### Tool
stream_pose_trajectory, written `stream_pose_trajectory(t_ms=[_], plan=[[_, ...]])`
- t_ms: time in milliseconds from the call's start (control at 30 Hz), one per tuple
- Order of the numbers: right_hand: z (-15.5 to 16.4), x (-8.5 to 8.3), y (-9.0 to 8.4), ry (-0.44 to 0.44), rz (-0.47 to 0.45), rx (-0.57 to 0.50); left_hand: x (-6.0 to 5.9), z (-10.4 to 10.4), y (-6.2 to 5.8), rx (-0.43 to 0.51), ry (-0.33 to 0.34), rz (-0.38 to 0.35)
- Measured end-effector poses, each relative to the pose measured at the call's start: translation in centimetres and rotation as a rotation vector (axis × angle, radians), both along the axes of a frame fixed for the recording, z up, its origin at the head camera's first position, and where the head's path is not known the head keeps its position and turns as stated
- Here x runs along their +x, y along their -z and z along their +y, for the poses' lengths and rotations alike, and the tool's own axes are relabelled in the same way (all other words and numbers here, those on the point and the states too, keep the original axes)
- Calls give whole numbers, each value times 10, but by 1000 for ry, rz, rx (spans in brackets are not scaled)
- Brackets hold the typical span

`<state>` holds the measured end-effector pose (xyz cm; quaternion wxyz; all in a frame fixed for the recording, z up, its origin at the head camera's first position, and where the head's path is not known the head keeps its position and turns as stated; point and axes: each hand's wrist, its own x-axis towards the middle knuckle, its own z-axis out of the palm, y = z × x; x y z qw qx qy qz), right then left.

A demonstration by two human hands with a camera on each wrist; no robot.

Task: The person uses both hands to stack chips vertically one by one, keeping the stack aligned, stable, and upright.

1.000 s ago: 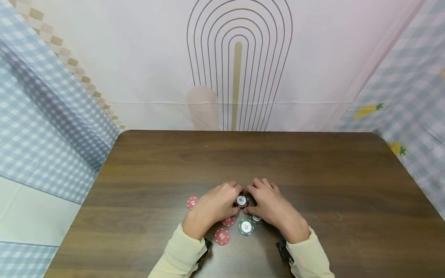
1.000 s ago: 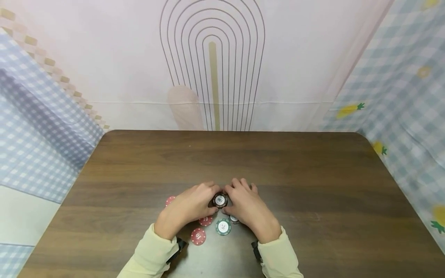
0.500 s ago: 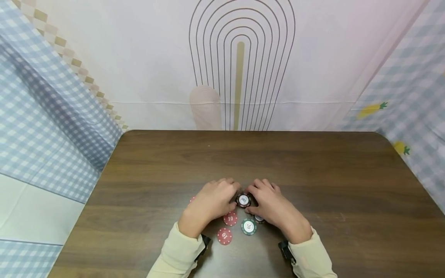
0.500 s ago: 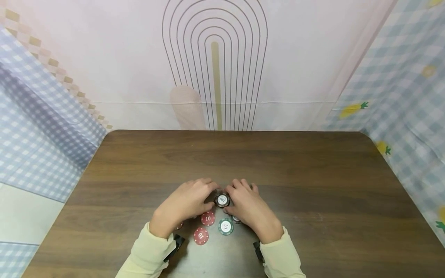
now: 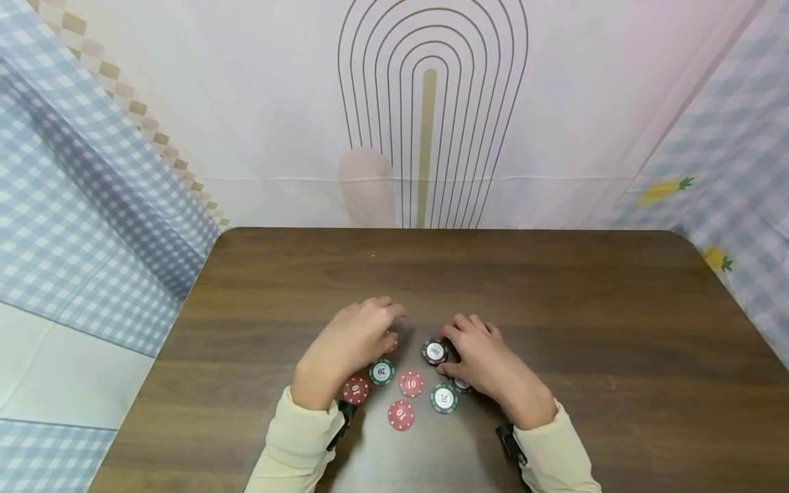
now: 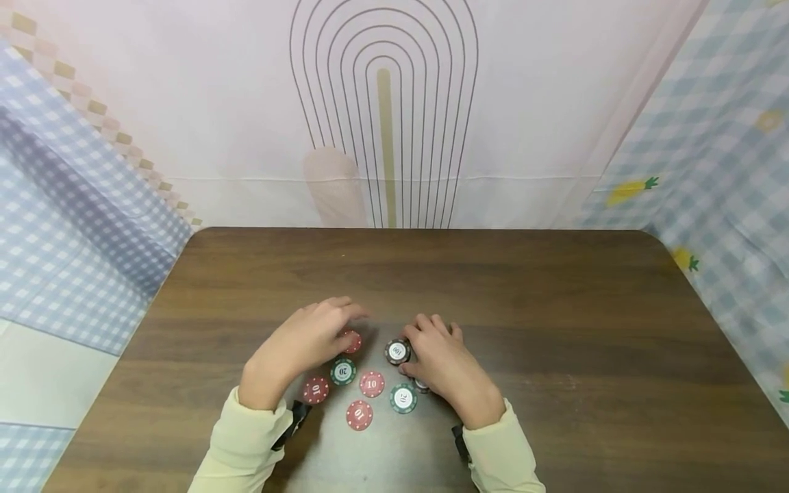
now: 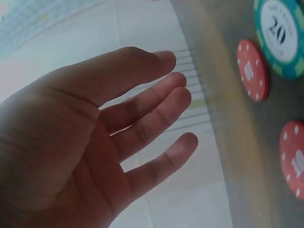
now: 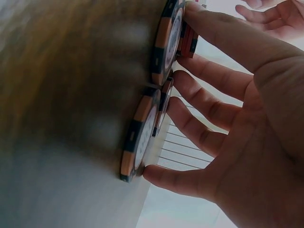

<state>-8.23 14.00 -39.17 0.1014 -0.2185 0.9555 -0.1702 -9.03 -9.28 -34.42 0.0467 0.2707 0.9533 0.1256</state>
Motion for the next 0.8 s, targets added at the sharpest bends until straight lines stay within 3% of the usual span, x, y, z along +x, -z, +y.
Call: stream_pose_trajectory(t_ms=[333, 633, 800], plan=[[1, 1, 2, 28, -35, 8, 5, -15, -6, -35, -124, -135], [-1, 0, 3, 24, -38, 6, 10, -22, -8, -204, -382, -256], [-2, 0, 1, 15, -23, 11, 9, -22, -8, -259, -451, -290]])
